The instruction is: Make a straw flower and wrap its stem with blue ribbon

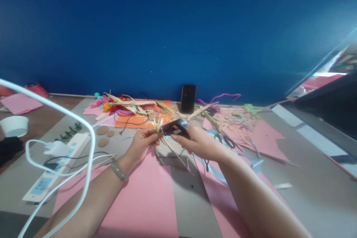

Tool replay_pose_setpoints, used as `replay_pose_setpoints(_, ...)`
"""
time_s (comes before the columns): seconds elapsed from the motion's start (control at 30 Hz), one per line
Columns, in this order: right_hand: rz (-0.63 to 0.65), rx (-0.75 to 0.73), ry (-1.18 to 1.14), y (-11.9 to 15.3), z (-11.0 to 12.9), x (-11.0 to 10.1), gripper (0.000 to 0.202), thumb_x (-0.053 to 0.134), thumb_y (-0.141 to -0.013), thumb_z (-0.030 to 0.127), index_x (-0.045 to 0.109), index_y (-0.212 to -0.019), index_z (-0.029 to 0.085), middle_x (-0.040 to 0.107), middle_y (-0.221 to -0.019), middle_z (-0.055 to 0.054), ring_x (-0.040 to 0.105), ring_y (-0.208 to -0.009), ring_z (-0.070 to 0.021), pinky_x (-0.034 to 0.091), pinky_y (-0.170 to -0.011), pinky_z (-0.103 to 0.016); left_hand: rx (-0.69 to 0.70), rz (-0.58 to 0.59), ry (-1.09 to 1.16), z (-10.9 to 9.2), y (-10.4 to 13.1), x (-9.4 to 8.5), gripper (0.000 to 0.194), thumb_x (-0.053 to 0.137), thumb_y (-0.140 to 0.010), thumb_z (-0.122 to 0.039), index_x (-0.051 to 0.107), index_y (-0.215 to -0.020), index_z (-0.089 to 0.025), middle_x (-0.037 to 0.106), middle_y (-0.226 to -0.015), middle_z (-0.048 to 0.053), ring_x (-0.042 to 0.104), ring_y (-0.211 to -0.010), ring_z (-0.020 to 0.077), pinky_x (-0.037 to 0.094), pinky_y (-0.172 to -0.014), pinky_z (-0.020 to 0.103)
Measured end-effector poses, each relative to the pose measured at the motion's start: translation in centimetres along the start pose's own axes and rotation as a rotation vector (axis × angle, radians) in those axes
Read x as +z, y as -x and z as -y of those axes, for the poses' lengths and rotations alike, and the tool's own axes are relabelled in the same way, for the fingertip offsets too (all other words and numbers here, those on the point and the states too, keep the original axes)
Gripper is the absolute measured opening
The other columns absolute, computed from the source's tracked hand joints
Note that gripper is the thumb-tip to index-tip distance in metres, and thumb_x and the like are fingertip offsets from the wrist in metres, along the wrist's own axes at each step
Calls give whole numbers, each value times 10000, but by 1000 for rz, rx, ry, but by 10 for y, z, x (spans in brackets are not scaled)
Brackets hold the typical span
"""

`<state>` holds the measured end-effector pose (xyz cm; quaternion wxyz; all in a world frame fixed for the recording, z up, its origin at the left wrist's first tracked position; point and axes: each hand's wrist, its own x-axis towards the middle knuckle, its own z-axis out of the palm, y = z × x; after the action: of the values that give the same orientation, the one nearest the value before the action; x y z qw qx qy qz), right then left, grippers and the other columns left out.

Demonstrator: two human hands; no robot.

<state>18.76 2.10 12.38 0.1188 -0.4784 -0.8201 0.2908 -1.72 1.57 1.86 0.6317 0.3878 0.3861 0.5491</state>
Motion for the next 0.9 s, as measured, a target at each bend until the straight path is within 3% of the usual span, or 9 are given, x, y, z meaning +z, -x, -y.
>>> replay_pose_setpoints(0.53,0,-29,23,1,1,1,433,456,-919,481,468,-612,177,468,-507,18,397,-470,-100,240,-469,-241,11,-12,23,3,-2,-1,245,846,-605,-290,687,-691,-124,628,-541,13,543,-486,90,411,-482,198)
replay_pose_setpoints(0.67,-23,-18,35,1,0,1,429,452,-923,477,470,-619,176,469,-508,15,405,-473,-102,247,-472,-240,0,-27,26,3,-1,-1,268,851,-591,-295,677,-697,-121,679,-624,36,544,-483,85,411,-476,201)
replay_pose_setpoints(0.9,-31,-16,30,4,1,-2,374,451,-921,480,537,-732,168,486,-543,14,432,-493,-116,245,-466,-243,-5,-13,19,2,-1,0,247,845,-608,-297,694,-693,-120,684,-636,37,540,-495,74,416,-487,188)
